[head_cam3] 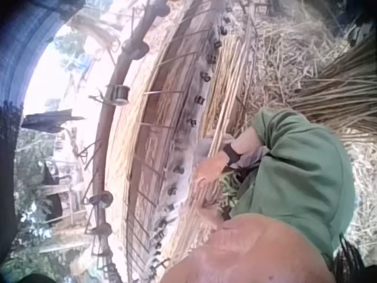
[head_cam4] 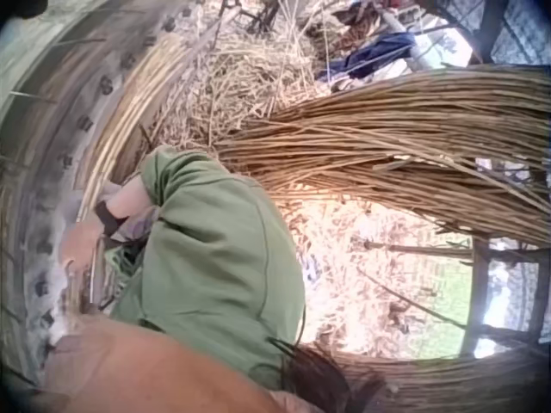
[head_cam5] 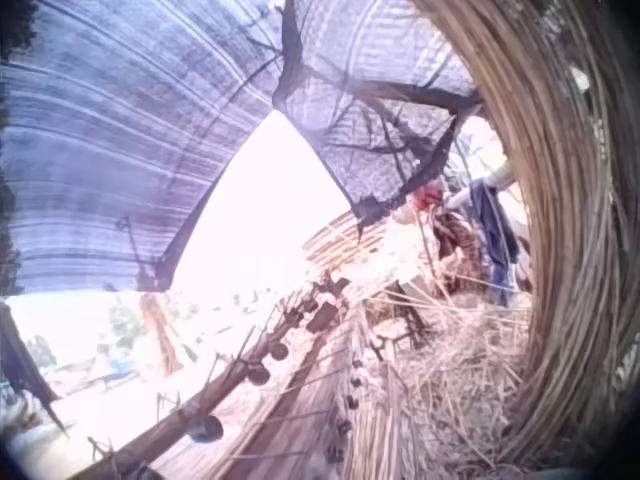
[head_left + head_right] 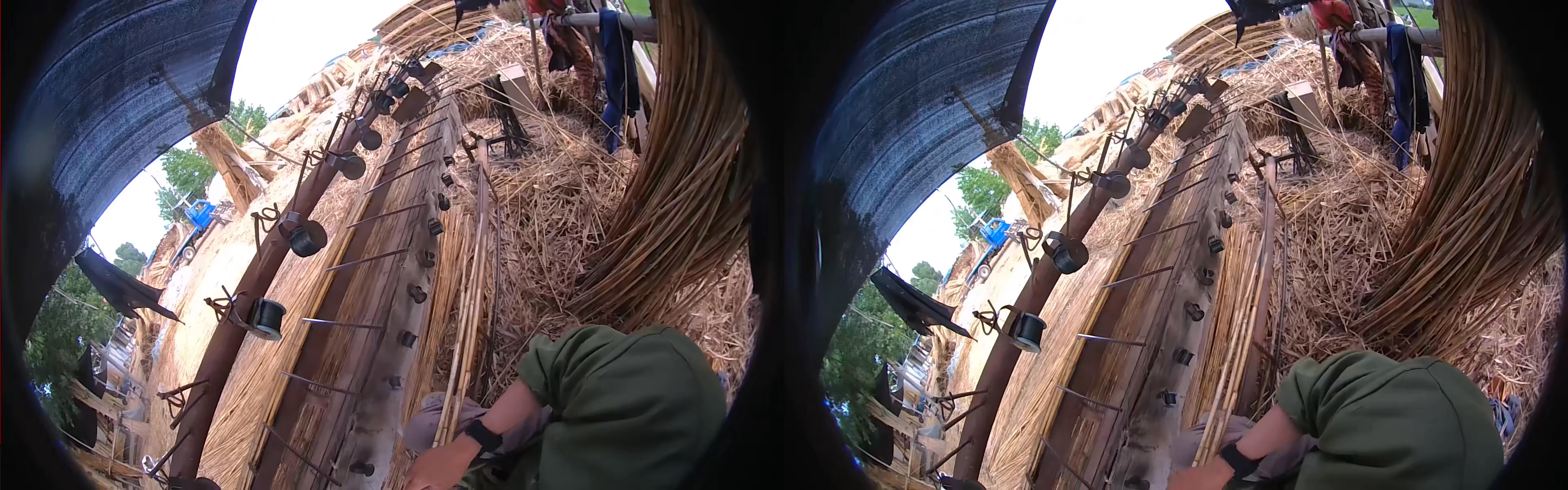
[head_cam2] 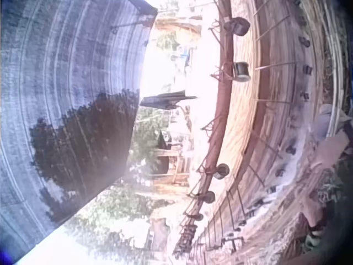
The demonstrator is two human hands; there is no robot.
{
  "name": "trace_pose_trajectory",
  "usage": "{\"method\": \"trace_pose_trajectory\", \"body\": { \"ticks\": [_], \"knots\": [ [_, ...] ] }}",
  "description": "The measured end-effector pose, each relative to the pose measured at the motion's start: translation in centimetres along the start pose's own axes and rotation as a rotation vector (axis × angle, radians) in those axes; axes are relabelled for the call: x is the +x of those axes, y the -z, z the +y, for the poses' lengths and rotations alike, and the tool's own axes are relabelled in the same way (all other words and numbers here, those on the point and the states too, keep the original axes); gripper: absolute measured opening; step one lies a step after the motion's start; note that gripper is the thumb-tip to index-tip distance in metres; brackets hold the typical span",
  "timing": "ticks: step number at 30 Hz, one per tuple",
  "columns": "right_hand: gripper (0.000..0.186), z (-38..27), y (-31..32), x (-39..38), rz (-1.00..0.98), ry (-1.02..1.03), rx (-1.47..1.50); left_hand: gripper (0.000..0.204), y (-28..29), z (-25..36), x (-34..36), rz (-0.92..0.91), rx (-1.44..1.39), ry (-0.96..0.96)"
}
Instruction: Manually weaving straw into a mat using a traditional loom.
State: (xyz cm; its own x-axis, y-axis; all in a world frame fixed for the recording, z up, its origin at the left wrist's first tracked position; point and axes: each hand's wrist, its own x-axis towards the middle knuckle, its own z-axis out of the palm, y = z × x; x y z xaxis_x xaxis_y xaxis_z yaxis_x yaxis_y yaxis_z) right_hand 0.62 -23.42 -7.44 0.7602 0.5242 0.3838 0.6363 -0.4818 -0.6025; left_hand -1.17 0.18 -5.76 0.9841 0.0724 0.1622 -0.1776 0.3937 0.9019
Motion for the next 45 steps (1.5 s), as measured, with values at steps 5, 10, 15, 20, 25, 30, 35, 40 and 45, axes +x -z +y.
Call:
{"method": "trace_pose_trajectory", "body": {
  "ticks": [5,10,15,20,25,30,35,40,45],
  "knots": [
    [0.023,0.2,2.0,-1.3,0.100,0.085,-0.155,0.048,0.4,0.0,-0.1,0.037,-0.016,-0.025],
    [0.020,0.7,6.1,-3.9,0.348,0.066,-0.405,0.047,1.1,-0.8,0.2,0.020,-0.008,-0.014],
    [0.017,1.1,11.6,-9.7,0.338,0.042,-0.496,0.046,3.5,-2.3,1.7,-0.051,-0.003,0.032],
    [0.012,0.0,19.4,-15.6,0.405,-0.066,-0.892,0.044,9.5,0.4,4.9,-0.059,-0.011,0.048],
    [0.013,0.7,22.7,-13.9,0.614,-0.325,-1.300,0.043,8.6,0.6,4.8,-0.098,-0.020,0.064],
    [0.013,1.1,17.3,-7.6,0.552,-0.026,-1.158,0.042,3.0,1.4,3.1,-0.131,-0.067,0.067],
    [0.012,1.1,14.4,-5.2,0.605,0.150,-1.053,0.041,1.0,2.7,2.0,-0.088,-0.058,0.041],
    [0.013,0.8,15.6,-4.7,0.555,0.129,-1.018,0.041,1.3,4.0,1.2,-0.035,-0.069,0.018],
    [0.010,1.6,18.9,-4.7,0.529,0.042,-1.079,0.044,1.2,4.7,0.0,-0.076,0.358,-0.128]
  ]
}}
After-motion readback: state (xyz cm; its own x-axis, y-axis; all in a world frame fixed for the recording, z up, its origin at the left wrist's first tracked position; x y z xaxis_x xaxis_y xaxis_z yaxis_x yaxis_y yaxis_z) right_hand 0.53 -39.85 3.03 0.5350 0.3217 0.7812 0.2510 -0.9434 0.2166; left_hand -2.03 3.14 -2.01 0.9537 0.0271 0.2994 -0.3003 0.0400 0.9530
